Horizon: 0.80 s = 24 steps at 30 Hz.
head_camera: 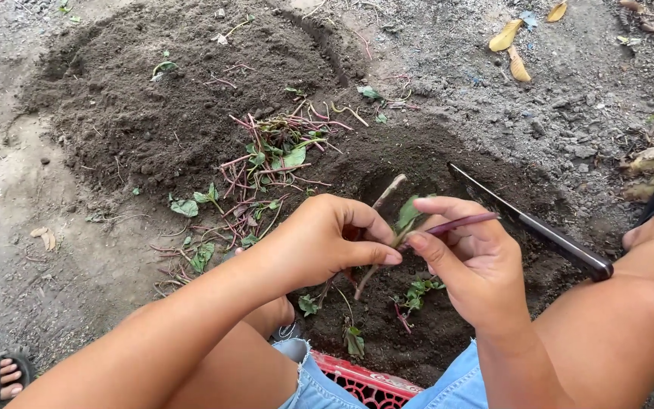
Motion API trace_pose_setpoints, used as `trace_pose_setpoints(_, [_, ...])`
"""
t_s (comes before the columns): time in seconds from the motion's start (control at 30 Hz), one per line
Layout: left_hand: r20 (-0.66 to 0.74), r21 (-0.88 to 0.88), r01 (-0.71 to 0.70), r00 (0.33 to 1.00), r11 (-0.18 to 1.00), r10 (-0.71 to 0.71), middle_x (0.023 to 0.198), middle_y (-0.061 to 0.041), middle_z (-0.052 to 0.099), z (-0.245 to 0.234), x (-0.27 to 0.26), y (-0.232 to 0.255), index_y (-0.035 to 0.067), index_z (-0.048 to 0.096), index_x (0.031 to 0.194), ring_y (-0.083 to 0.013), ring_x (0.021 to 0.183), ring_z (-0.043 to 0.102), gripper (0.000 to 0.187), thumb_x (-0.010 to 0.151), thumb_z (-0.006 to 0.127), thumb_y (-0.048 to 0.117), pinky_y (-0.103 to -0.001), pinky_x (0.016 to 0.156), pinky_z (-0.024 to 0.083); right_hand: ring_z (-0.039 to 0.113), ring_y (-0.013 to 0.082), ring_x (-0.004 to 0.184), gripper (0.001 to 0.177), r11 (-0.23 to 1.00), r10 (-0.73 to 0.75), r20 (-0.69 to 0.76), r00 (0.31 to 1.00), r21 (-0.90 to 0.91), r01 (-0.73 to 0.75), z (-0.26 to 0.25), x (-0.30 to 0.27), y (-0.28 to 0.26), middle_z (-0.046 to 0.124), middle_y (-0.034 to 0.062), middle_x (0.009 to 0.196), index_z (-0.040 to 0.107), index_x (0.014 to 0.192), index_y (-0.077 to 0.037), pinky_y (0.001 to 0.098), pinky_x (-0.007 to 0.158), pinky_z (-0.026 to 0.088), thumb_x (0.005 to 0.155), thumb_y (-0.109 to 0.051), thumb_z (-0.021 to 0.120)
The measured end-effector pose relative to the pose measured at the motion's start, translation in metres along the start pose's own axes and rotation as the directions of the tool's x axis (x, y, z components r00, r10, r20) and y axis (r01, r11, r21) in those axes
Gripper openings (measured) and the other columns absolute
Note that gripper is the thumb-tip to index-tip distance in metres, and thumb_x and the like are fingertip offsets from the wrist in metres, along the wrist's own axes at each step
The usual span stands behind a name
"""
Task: Planting sweet potato vine cuttings into a mound of soil using a machete to dig holes.
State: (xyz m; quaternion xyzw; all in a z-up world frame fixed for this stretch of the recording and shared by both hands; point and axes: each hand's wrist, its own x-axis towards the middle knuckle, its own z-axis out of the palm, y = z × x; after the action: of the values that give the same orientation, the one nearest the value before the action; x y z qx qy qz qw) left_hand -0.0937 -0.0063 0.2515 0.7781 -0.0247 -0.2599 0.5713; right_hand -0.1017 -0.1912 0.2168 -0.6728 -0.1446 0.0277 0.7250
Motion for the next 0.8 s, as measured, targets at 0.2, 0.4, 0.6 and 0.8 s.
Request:
trace_pose_setpoints(0.2, [-0.086, -0.025, -0.133, 0.988, 0.991, 0.130, 0.057, 0.008, 0.052, 0.007, 0.004, -0.001, 0.014, 0.062, 0.067, -0.0012, 0.052, 0.042, 0.016, 0.076, 0.074, 0.018, -0.019, 0.048, 0.034, 0.050, 0.0106, 0.081, 0.041, 0.999, -0.020, -0.094, 0.995, 0.023, 0.022, -0.003, 0.004, 0.000, 0.049, 0.0065, 0.098, 0.042, 0.118, -0.007, 0.0220, 0.067, 0.050, 0.081, -0.009, 0.062])
trace_pose_setpoints(0.4, [-0.185, -0.194, -0.249, 0.959, 0.949, 0.213, 0.055, 0.007, 0.047, 0.007, 0.007, 0.003, 0.011, 0.061, 0.072, -0.0003, 0.051, 0.037, 0.012, 0.078, 0.071, 0.015, -0.016, 0.046, 0.032, 0.053, 0.0110, 0.065, 0.014, 0.999, -0.012, -0.131, 0.991, 0.034, 0.017, -0.013, 0.003, 0.003, 0.044, 0.0028, 0.092, 0.044, 0.091, -0.013, 0.0196, 0.065, 0.046, 0.087, -0.009, 0.057])
trace_pose_setpoints(0.6, [-0.229, -0.134, -0.258, 0.947, 0.957, 0.224, 0.065, 0.005, 0.061, 0.005, 0.004, 0.003, 0.011, 0.064, 0.077, -0.0016, 0.056, 0.046, 0.011, 0.076, 0.071, 0.018, -0.017, 0.051, 0.037, 0.063, 0.0140, 0.070, 0.027, 0.950, 0.283, 0.152, 0.947, 0.088, -0.298, -0.010, -0.003, 0.010, 0.066, 0.0086, 0.079, 0.063, 0.102, 0.003, 0.0242, 0.068, 0.053, 0.076, -0.006, 0.066])
trace_pose_setpoints(0.8, [-0.180, -0.171, -0.298, 0.947, 0.939, 0.267, 0.068, 0.005, 0.060, 0.005, 0.001, 0.003, 0.009, 0.063, 0.083, -0.0010, 0.059, 0.049, 0.008, 0.080, 0.067, 0.015, -0.017, 0.053, 0.042, 0.059, 0.0104, 0.063, 0.007, 0.973, 0.229, 0.086, 0.970, -0.018, -0.229, -0.008, -0.001, 0.006, 0.061, 0.0044, 0.070, 0.063, 0.084, -0.002, 0.0207, 0.061, 0.049, 0.078, -0.007, 0.066])
